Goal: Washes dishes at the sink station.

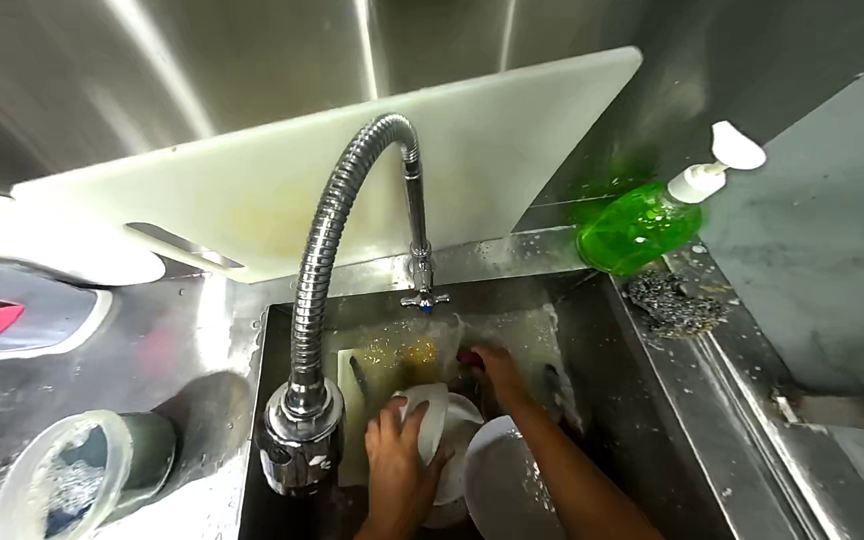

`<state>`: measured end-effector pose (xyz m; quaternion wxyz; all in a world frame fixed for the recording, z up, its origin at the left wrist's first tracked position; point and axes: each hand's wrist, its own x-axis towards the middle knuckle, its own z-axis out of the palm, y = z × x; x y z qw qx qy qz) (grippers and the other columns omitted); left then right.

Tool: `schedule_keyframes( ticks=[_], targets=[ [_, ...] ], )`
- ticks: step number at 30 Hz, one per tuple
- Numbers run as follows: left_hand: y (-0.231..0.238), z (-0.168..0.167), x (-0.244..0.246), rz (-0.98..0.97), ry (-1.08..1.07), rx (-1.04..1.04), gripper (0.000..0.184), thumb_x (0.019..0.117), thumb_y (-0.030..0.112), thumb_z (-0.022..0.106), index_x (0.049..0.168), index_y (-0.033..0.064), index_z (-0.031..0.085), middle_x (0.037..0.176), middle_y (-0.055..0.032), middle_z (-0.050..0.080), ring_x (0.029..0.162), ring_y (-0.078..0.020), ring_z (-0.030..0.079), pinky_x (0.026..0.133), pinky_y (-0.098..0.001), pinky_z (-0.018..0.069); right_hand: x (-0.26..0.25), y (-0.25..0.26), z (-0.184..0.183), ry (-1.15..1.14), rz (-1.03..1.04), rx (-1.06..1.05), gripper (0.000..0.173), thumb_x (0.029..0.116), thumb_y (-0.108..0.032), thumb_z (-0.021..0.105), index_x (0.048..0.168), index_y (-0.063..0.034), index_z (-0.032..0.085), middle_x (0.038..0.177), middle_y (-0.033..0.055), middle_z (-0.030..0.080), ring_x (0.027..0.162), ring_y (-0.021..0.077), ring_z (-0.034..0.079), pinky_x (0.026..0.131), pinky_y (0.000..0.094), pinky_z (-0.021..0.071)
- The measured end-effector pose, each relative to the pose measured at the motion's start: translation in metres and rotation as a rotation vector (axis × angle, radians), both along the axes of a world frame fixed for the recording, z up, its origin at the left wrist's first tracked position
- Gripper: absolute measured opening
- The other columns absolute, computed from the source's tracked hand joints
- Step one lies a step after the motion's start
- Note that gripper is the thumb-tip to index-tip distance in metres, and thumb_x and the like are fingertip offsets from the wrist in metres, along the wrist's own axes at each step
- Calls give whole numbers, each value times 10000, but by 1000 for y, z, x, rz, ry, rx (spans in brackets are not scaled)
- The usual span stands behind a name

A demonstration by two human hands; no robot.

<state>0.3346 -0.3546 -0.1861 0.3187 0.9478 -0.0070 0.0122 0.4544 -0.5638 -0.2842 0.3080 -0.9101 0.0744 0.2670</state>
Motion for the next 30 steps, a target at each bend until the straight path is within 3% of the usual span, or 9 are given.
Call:
schedule_keyframes(
  ticks=[3,6,9,13,16,19,24,27,30],
  targets=[
    [17,38,2,115,-203,-1,525,816,383,722,1236,69,736,1299,-303,607,1078,-533,616,828,-650,504,-6,13,40,-154,-364,333,304,1029,-149,573,1267,31,631,1101,261,687,1038,385,669,930,573,508],
    [43,53,2,340,-101,-389,529,874,272,673,1286,-59,657,1419,-339,497,1348,-474,437,1132,-580,329,-23,46,103,-329,-555,630,332,1003,-189,517,1225,28,636,981,161,682,887,213,660,805,432,543],
    [63,64,-4,537,70,-947,471,986,136,519,1407,-73,496,1418,-207,525,1266,-206,568,1056,-359,502,-58,104,157,-403,-409,820,425,971,-148,538,1322,89,561,1144,208,670,1016,211,669,901,388,554],
    [63,87,-25,519,122,-1381,439,1068,171,326,1467,8,411,1192,-86,685,1011,-116,692,878,-302,589,-140,175,182,-485,-19,808,480,891,-48,672,1319,143,569,1414,323,541,1301,376,579,1094,456,485],
    [86,112,-34,480,57,-1322,455,1022,156,382,1435,-16,466,1193,-74,696,1005,-105,697,875,-297,593,-180,162,193,-492,266,772,315,872,66,631,1173,156,659,1318,294,636,1248,394,628,1076,504,496],
    [104,124,-48,411,22,-1215,390,987,47,430,1331,-66,576,1241,-103,690,1077,-123,683,947,-311,571,-158,120,150,-784,669,555,197,847,45,632,1000,36,755,1258,169,711,1284,341,618,1154,548,419],
    [97,113,-57,317,184,-1186,351,996,-2,467,1315,-59,602,1244,-106,697,1093,-115,679,969,-301,557,-102,97,148,-1166,922,83,314,1023,-85,521,1297,-102,674,1431,12,629,1378,201,548,1191,476,384],
    [94,107,-52,348,136,-1188,335,1003,-7,491,1309,-62,615,1281,-131,678,1127,-133,664,994,-309,543,-142,100,132,-922,746,144,331,947,-181,630,1234,-43,719,1415,100,636,1363,330,555,1147,599,399],
    [101,89,-52,590,146,-1197,337,1066,78,479,1363,-50,574,1281,-186,659,1130,-210,659,1000,-396,534,-156,115,148,-619,554,313,285,949,-129,651,1109,103,698,1160,277,699,1135,445,665,1007,578,514]
  ],
)
